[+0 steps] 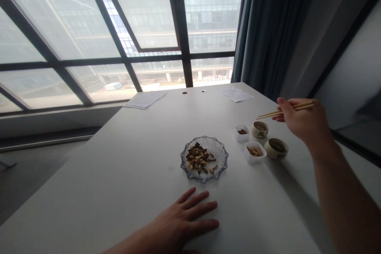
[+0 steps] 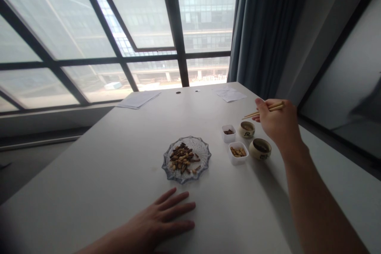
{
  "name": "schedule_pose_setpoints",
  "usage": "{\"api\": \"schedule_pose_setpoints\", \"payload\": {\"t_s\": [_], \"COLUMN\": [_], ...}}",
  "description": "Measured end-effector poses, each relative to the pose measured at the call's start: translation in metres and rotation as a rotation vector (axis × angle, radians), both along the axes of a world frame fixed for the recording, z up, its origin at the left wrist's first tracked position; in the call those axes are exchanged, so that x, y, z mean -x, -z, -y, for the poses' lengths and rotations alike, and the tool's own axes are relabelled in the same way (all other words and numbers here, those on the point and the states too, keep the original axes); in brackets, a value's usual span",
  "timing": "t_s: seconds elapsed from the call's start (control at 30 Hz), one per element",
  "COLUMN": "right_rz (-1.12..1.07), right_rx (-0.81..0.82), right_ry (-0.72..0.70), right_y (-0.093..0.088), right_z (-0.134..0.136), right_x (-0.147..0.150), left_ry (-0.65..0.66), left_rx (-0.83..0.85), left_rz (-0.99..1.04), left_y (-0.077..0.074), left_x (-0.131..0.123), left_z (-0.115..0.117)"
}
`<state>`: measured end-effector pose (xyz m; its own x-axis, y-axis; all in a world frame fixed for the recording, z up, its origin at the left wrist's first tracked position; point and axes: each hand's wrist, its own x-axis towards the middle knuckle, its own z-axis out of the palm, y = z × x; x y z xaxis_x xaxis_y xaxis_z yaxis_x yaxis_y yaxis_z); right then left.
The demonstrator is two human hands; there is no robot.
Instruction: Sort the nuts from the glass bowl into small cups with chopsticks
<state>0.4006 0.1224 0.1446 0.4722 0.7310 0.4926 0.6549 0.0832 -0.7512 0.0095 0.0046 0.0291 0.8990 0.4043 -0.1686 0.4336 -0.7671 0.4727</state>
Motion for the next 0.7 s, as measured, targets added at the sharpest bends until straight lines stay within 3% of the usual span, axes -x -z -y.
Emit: {"api": "schedule_pose_setpoints", "payload": {"t_s": [0.2, 0.43, 0.53, 0.7], "right_rz": [-0.28, -0.29, -0.229, -0.188], "right_rx": [0.035, 0.454, 0.509, 0.552], "right_ry": [-0.32, -0.749, -0.837, -0.849], "right_y": [-0.005, 0.004, 0.012, 0.021], "right_z": [0.016, 0.043, 0.049, 0.053], "right_x": [0.027, 0.083, 0.101, 0.118], "left_ry": [0.004, 0.008, 0.006, 0.012], "left_rx": [-0.012, -0.009, -0.008, -0.016], "left_rz": [0.031, 0.006, 0.002, 0.027], "left_y": [0.002, 0.001, 0.004, 0.003], "left_x": [0.001, 0.0, 0.0, 0.001], "left_z": [0.0, -0.001, -0.001, 0.0]}}
